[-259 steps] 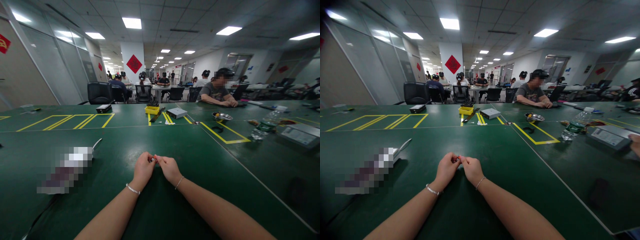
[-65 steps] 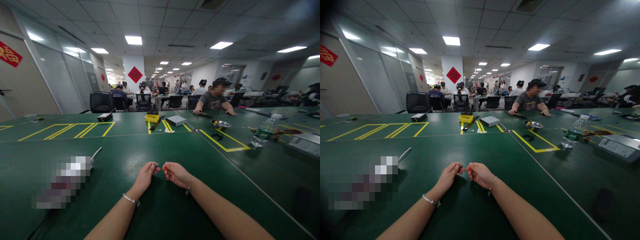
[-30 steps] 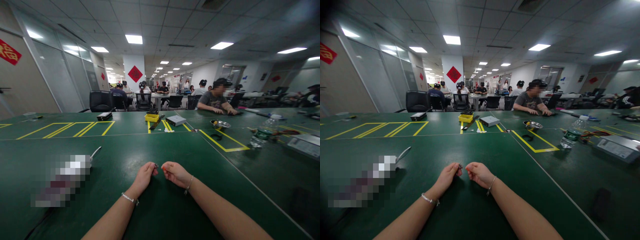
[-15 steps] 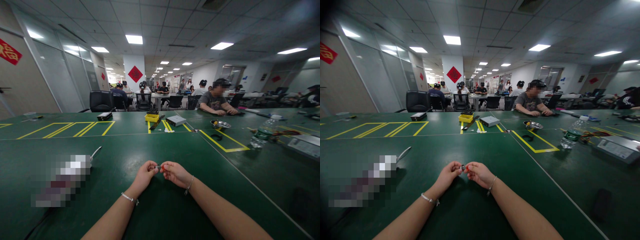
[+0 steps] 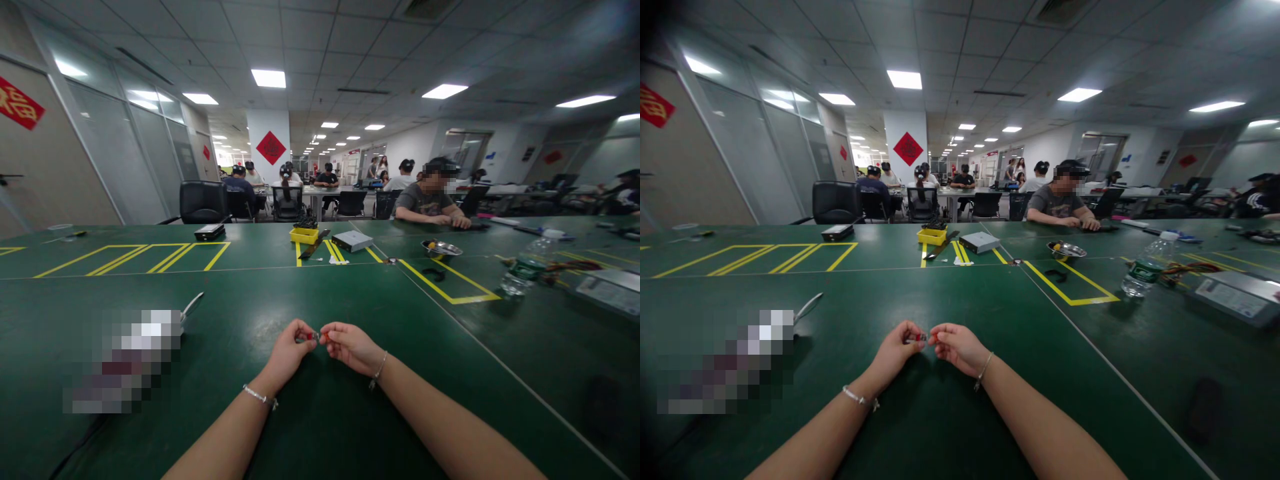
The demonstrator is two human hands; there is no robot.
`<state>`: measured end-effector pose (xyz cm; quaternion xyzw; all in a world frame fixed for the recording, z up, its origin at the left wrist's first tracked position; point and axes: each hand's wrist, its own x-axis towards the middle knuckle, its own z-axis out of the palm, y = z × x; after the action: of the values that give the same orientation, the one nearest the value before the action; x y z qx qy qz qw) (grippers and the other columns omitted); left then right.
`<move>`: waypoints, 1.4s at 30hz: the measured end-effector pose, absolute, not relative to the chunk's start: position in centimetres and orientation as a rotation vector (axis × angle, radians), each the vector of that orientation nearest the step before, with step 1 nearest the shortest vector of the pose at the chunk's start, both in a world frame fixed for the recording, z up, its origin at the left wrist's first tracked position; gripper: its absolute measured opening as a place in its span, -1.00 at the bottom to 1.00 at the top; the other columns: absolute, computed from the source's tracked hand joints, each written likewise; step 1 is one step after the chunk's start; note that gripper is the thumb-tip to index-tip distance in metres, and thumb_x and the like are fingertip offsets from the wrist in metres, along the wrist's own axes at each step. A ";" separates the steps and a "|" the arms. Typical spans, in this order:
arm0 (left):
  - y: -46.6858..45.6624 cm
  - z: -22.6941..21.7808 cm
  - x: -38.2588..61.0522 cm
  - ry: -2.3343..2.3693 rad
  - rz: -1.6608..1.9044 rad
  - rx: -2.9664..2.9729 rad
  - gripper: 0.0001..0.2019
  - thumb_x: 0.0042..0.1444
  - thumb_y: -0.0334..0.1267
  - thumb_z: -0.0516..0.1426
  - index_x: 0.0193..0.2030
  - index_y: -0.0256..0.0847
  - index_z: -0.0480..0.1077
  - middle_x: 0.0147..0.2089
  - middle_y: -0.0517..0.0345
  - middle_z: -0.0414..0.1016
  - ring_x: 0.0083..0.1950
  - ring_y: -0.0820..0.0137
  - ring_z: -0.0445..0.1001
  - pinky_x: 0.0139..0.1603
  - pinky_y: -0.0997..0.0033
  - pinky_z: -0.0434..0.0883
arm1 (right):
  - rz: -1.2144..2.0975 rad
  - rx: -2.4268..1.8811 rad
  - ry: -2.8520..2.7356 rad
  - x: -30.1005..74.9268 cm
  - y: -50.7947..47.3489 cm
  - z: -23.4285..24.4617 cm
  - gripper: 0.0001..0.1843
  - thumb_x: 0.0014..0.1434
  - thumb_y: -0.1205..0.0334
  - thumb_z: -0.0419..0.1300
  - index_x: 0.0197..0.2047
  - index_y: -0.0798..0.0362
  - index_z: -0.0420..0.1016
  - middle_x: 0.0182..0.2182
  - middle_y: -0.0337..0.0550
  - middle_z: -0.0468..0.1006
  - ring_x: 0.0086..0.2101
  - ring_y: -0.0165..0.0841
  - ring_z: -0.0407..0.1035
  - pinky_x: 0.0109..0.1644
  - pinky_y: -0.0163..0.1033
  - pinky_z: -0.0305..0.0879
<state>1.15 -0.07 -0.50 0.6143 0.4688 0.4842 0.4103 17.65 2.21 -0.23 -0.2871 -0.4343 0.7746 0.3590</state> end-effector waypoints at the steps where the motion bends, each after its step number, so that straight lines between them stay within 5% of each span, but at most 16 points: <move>1: -0.1 -0.5 1.1 1.185 1.220 1.556 -0.89 -0.18 -0.40 0.11 -0.44 -0.24 0.25 -0.44 0.22 0.35 -0.38 0.49 0.30 -0.33 0.49 0.22 | 1.996 -0.740 -1.119 17.7 2.2 -0.3 -0.78 -0.09 0.31 0.18 -0.31 0.16 0.32 -0.45 -0.16 0.44 -0.53 -0.55 0.28 -0.39 -0.36 0.17; 12: 0.0 -0.2 1.3 1.148 1.193 1.451 -0.87 -0.11 -0.28 0.10 -0.39 -0.25 0.27 -0.47 0.21 0.36 -0.41 0.49 0.32 -0.35 0.50 0.25 | 2.000 -0.754 -1.105 17.6 2.1 0.0 -0.73 -0.02 0.08 0.11 -0.45 0.17 0.31 -0.64 -0.27 0.33 -0.62 -0.57 0.20 -0.49 -0.39 0.08; 22: -0.1 0.0 1.4 1.151 1.184 1.454 -0.80 -0.02 -0.15 0.02 -0.38 -0.26 0.29 -0.48 0.20 0.37 -0.41 0.48 0.33 -0.33 0.48 0.26 | 1.952 -0.761 -1.106 17.5 2.0 0.0 -0.70 -0.24 0.33 0.29 -0.38 0.15 0.32 -0.49 -0.22 0.42 -0.54 -0.56 0.25 -0.41 -0.36 0.15; 31: -0.2 -0.1 1.4 1.223 1.191 1.549 -0.83 -0.06 -0.20 0.06 -0.35 -0.25 0.29 -0.49 0.24 0.32 -0.45 0.51 0.27 -0.40 0.52 0.21 | 1.896 -0.804 -1.090 17.0 1.8 0.3 -0.72 -0.06 0.08 0.15 -0.45 0.18 0.33 -0.60 -0.22 0.38 -0.59 -0.55 0.25 -0.46 -0.37 0.15; 42: -0.9 0.1 1.9 1.325 1.183 1.737 -0.86 -0.05 -0.24 0.04 -0.32 -0.19 0.30 -0.42 0.23 0.36 -0.40 0.47 0.31 -0.37 0.49 0.24 | 1.856 -0.817 -1.148 17.0 2.0 -0.3 -0.72 -0.21 0.27 0.27 -0.38 0.16 0.34 -0.54 -0.24 0.40 -0.55 -0.54 0.26 -0.41 -0.34 0.17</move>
<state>1.90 -0.92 0.06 0.6618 0.5049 0.4505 0.3227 17.05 1.99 -0.34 -0.3221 -0.4527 0.7318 0.3947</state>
